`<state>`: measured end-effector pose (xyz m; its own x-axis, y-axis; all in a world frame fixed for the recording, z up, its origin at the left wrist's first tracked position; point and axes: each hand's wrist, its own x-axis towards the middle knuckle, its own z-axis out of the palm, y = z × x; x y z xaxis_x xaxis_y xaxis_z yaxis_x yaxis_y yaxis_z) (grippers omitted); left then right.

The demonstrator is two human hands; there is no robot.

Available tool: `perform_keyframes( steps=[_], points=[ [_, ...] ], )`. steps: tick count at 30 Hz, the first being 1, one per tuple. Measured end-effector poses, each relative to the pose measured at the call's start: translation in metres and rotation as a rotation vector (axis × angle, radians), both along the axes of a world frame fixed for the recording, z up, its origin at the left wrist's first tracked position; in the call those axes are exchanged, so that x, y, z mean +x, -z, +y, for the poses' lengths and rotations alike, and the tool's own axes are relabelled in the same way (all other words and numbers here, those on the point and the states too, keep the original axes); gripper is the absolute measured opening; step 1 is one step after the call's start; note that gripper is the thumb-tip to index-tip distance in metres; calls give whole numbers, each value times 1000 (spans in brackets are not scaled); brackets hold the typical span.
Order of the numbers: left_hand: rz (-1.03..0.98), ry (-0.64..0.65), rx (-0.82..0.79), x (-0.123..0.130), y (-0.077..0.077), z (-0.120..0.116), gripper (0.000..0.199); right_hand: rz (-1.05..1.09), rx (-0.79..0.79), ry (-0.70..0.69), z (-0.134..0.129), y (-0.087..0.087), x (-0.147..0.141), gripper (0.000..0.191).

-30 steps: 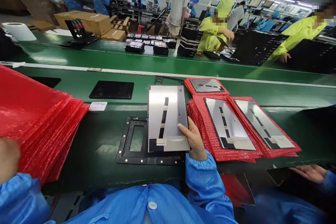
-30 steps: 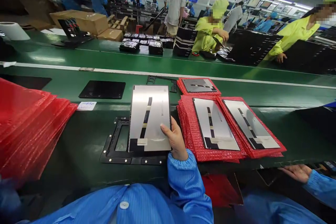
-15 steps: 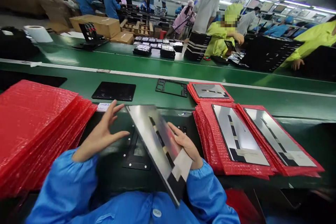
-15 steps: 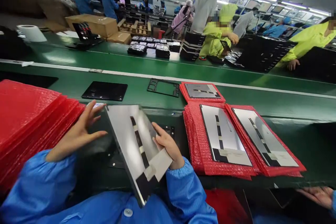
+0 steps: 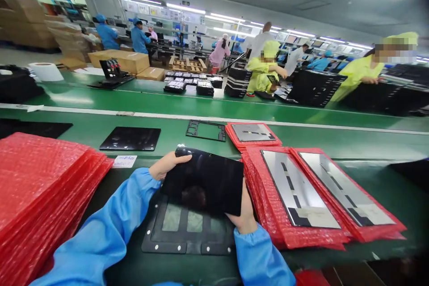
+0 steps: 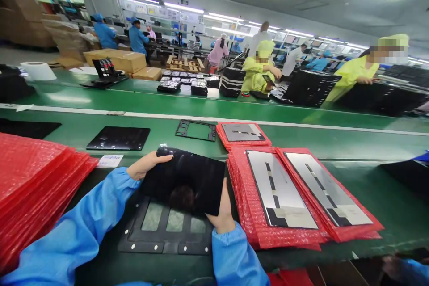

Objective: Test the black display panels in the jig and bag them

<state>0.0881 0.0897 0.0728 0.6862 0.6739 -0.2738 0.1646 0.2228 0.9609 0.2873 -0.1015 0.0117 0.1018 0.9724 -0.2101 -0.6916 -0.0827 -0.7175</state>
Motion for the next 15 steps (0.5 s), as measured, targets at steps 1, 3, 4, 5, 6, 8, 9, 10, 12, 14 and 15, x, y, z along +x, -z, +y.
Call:
perform_keyframes(
  steps=[1,3,4,5,6,8,9,10,12,14,15],
  points=[
    [15,16,2,7,4,6,54,27,-1,77,1,1,3,53],
    [55,42,9,21,12,24,60,57,-18,246,2,4,7,43],
    [81,49,22,29,15,35,65,59,-24,307,2,5,8,41],
    [111,46,43,37,18,48,71,56,-26,342,1,7,9,42],
    [144,29,75,47,20,62,76,58,-21,357,1,9,9,45],
    [219,-55,176,67,24,92,76,87,-5,359,1,11,10,48],
    [259,-114,241,77,25,106,71,107,-2,357,1,11,10,49],
    [298,-180,309,87,27,119,65,125,0,354,1,12,11,51],
    [372,-313,429,104,32,140,59,153,8,342,0,12,11,53],
    [437,-425,500,117,37,153,61,168,21,330,0,12,12,53],
    [461,-470,515,121,40,157,62,171,31,326,0,12,12,53]
  ],
)
